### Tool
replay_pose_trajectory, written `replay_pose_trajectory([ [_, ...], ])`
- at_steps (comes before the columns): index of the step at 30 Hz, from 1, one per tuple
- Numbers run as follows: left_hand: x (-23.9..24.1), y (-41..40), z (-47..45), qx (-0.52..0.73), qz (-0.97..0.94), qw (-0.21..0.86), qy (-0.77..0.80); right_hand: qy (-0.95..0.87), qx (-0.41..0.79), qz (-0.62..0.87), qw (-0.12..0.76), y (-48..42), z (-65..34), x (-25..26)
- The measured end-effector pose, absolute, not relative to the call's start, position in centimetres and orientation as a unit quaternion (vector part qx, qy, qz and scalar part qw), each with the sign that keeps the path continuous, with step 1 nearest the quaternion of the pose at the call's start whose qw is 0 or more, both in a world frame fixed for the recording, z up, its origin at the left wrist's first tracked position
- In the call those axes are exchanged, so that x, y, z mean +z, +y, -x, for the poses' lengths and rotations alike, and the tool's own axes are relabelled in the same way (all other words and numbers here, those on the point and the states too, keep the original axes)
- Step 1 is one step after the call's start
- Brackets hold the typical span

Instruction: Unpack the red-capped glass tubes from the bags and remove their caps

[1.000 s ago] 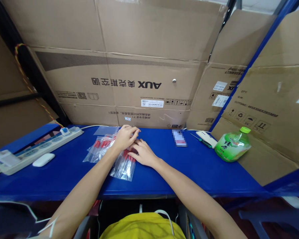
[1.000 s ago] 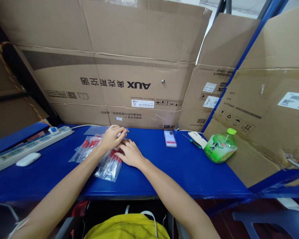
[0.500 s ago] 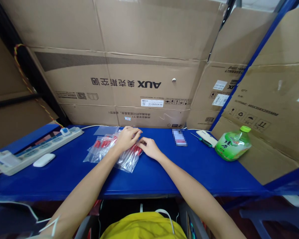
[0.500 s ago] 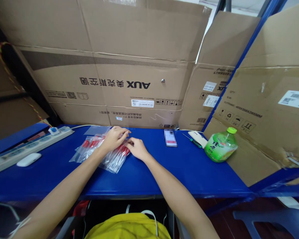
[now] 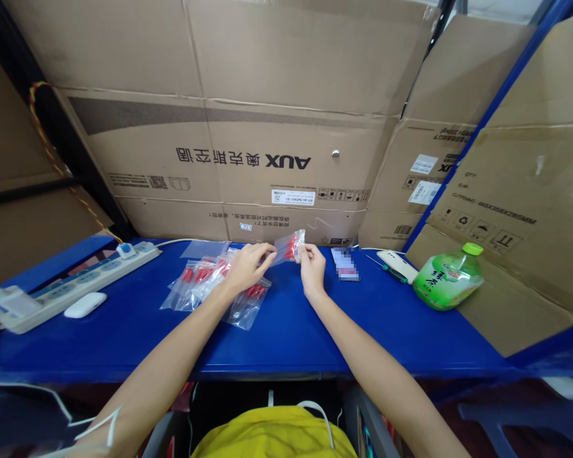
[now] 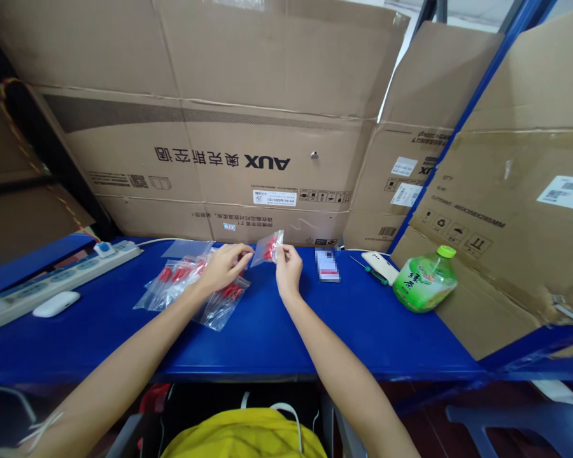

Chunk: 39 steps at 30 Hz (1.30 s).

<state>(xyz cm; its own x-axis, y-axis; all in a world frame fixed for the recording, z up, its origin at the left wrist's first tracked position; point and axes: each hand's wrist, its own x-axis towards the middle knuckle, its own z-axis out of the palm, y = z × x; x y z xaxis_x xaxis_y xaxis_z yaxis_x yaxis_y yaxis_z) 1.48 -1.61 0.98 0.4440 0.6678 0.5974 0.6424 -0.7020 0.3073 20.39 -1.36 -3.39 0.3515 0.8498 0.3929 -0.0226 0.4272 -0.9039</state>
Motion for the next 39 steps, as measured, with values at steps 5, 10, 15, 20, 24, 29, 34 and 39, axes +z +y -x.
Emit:
replay_pose_trajectory([
  [5,0.5,-2.0,-2.3,0.365,-0.843,0.103,0.381,-0.625,0.220,0.426,0.616,-3.1,-19.6,-2.4],
  [10,0.0,-2.0,-2.6,0.360,-0.836,0.123,0.394,-0.661,0.200,0.418,0.590,-3.3,-19.2,-2.7],
  [15,0.1,-1.9,-2.6,0.357,-0.833,0.126,0.403,-0.652,0.284,0.402,0.576,-2.7,-19.2,-3.2],
  [20,0.3,-2.0,-2.8,0.367,-0.833,0.136,0.391,-0.615,0.391,0.367,0.578,-2.5,-18.9,-3.3],
  [24,0.3,-1.9,-2.9,0.374,-0.832,0.161,0.377,-0.572,0.457,0.351,0.584,-2.6,-18.6,-3.2],
  [29,0.2,-1.8,-3.0,0.381,-0.829,0.199,0.358,-0.543,0.491,0.338,0.591,-2.3,-18.7,-3.5],
  [34,0.1,-1.6,-2.6,0.381,-0.819,0.136,0.407,-0.572,0.283,0.430,0.638,-1.4,-20.2,-4.0],
  [39,-0.1,-1.6,-2.6,0.386,-0.805,0.092,0.442,-0.641,0.090,0.483,0.589,-1.9,-21.4,-3.4],
])
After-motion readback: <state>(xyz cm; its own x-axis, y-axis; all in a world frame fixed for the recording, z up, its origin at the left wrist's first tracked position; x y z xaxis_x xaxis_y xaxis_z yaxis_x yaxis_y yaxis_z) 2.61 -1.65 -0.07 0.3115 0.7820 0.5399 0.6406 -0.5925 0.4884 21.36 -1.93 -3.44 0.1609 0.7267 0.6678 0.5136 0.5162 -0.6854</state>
